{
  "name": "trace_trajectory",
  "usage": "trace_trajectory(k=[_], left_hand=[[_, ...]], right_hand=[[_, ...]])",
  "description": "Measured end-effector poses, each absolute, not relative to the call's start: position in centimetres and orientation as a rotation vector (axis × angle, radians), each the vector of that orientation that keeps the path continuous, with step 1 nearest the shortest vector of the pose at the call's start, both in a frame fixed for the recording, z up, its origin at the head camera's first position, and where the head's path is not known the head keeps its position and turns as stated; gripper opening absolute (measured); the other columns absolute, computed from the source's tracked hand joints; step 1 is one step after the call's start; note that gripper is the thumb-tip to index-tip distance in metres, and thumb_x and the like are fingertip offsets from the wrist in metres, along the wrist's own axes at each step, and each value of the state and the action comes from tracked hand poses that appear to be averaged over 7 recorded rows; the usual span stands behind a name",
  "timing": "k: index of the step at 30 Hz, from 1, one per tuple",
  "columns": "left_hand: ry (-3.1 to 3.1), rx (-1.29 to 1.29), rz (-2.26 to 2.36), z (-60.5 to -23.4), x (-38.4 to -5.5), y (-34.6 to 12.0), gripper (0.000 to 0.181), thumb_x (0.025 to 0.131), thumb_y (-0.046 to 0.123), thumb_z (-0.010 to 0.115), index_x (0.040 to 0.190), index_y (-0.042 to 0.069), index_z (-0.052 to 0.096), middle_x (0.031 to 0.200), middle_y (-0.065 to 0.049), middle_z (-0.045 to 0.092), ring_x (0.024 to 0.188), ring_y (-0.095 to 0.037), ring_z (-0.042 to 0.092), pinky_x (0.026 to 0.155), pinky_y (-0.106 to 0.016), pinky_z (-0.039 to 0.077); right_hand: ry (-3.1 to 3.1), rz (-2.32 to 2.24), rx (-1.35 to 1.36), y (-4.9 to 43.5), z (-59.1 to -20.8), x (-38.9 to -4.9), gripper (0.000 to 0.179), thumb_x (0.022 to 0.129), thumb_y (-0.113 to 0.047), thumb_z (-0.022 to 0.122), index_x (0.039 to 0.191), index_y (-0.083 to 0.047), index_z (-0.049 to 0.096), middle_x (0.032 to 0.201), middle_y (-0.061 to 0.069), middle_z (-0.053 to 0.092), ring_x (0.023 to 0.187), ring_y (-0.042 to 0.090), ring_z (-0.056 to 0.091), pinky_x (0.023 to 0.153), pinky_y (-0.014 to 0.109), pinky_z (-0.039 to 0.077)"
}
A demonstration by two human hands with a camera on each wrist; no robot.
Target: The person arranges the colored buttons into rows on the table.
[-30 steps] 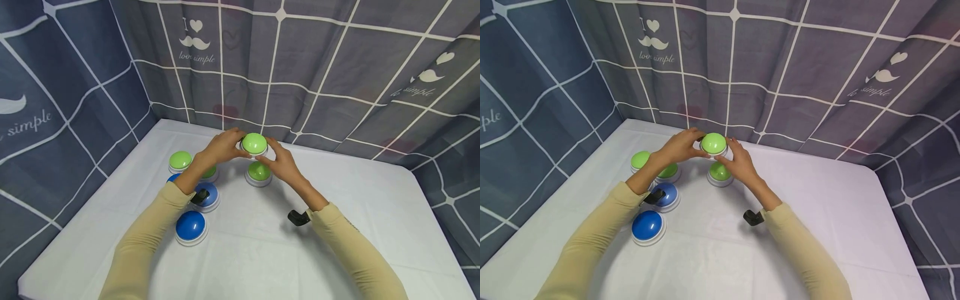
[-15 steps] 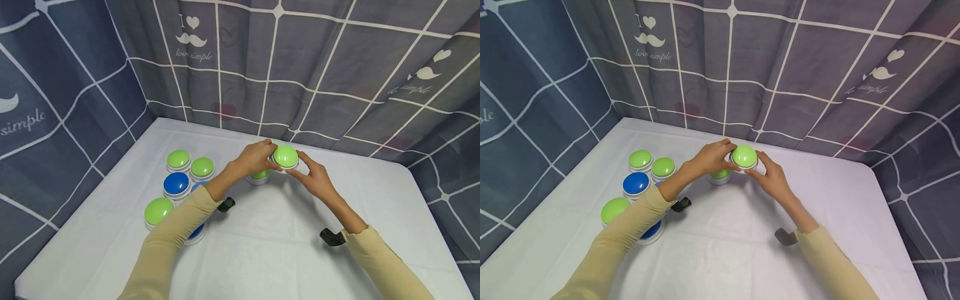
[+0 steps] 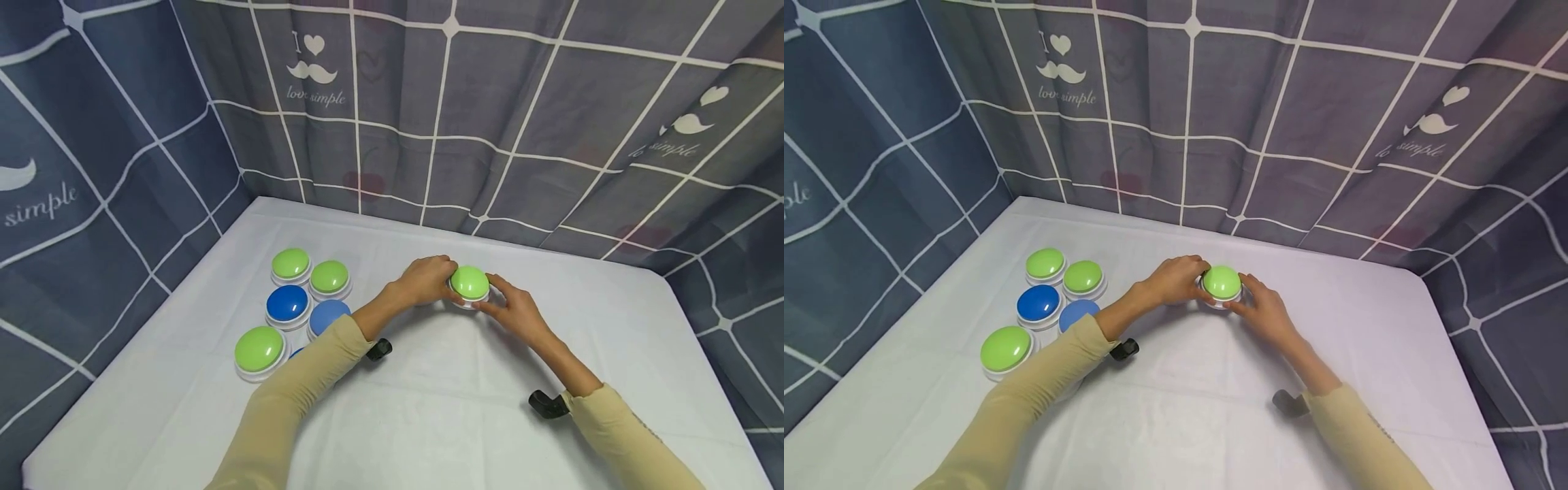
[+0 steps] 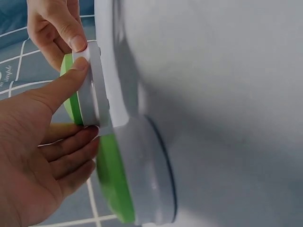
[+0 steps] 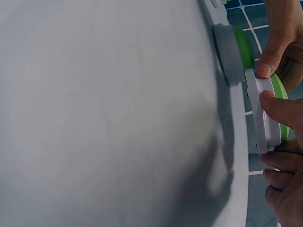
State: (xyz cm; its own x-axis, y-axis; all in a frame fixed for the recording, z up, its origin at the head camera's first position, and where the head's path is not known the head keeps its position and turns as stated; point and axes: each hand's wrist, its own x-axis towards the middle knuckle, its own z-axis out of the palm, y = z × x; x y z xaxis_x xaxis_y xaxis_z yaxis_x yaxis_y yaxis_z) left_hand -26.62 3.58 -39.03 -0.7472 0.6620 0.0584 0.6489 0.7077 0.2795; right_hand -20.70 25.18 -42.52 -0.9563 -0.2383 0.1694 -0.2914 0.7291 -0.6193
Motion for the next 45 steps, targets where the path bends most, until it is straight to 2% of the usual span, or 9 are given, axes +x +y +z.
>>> trace_trajectory(k=[8, 13, 23, 30, 37, 45], left_hand=[[2.89, 1.166, 0.334, -40.8, -26.8, 3.8, 0.053, 0.075, 0.051, 0.083, 0.105, 0.009, 0.07, 0.094, 0.0, 0.064, 0.085, -0.014, 0.06, 0.072, -0.03, 0.049], [2.924, 1.197, 0.205, -41.1, -26.9, 3.8, 0.056, 0.075, 0.055, 0.081, 0.106, 0.01, 0.071, 0.097, -0.001, 0.065, 0.088, -0.017, 0.062, 0.078, -0.032, 0.05], [2.942, 1.174, 0.095, -40.9, -26.9, 3.8, 0.055, 0.078, 0.056, 0.078, 0.107, 0.01, 0.072, 0.098, 0.0, 0.065, 0.088, -0.016, 0.06, 0.083, -0.032, 0.048], [2.947, 1.156, 0.071, -40.9, -26.9, 3.8, 0.058, 0.08, 0.058, 0.076, 0.113, 0.01, 0.071, 0.103, -0.001, 0.065, 0.092, -0.016, 0.06, 0.088, -0.032, 0.047], [2.926, 1.161, 0.112, -40.6, -26.8, 3.7, 0.057, 0.079, 0.056, 0.078, 0.112, 0.009, 0.07, 0.101, -0.001, 0.064, 0.091, -0.016, 0.059, 0.084, -0.032, 0.048], [2.962, 1.179, 0.186, -39.0, -25.9, 1.8, 0.061, 0.08, 0.055, 0.077, 0.116, 0.006, 0.068, 0.104, -0.003, 0.064, 0.092, -0.018, 0.061, 0.083, -0.031, 0.049]], right_hand=[[-2.887, 0.977, 0.46, 24.9, -43.8, -20.7, 0.064, 0.088, -0.022, 0.076, 0.14, 0.004, 0.049, 0.14, 0.027, 0.051, 0.13, 0.047, 0.044, 0.105, 0.06, 0.035], [-2.891, 0.965, 0.478, 24.7, -44.1, -20.9, 0.063, 0.089, -0.023, 0.075, 0.139, 0.006, 0.049, 0.138, 0.029, 0.051, 0.128, 0.049, 0.045, 0.104, 0.06, 0.035], [-2.936, 0.944, 0.482, 24.4, -44.3, -21.1, 0.067, 0.093, -0.022, 0.07, 0.144, 0.011, 0.04, 0.143, 0.033, 0.043, 0.132, 0.05, 0.039, 0.108, 0.06, 0.031], [-2.961, 0.917, 0.468, 24.4, -44.4, -21.1, 0.069, 0.095, -0.023, 0.068, 0.146, 0.011, 0.037, 0.145, 0.033, 0.041, 0.133, 0.05, 0.038, 0.108, 0.06, 0.029], [-2.946, 0.916, 0.462, 24.5, -44.3, -21.0, 0.072, 0.094, -0.027, 0.069, 0.147, 0.009, 0.036, 0.147, 0.032, 0.039, 0.135, 0.05, 0.035, 0.108, 0.062, 0.028], [-2.895, 0.919, 0.467, 23.7, -43.3, -20.7, 0.083, 0.091, -0.032, 0.072, 0.15, 0.007, 0.031, 0.153, 0.032, 0.029, 0.141, 0.05, 0.024, 0.11, 0.065, 0.021]])
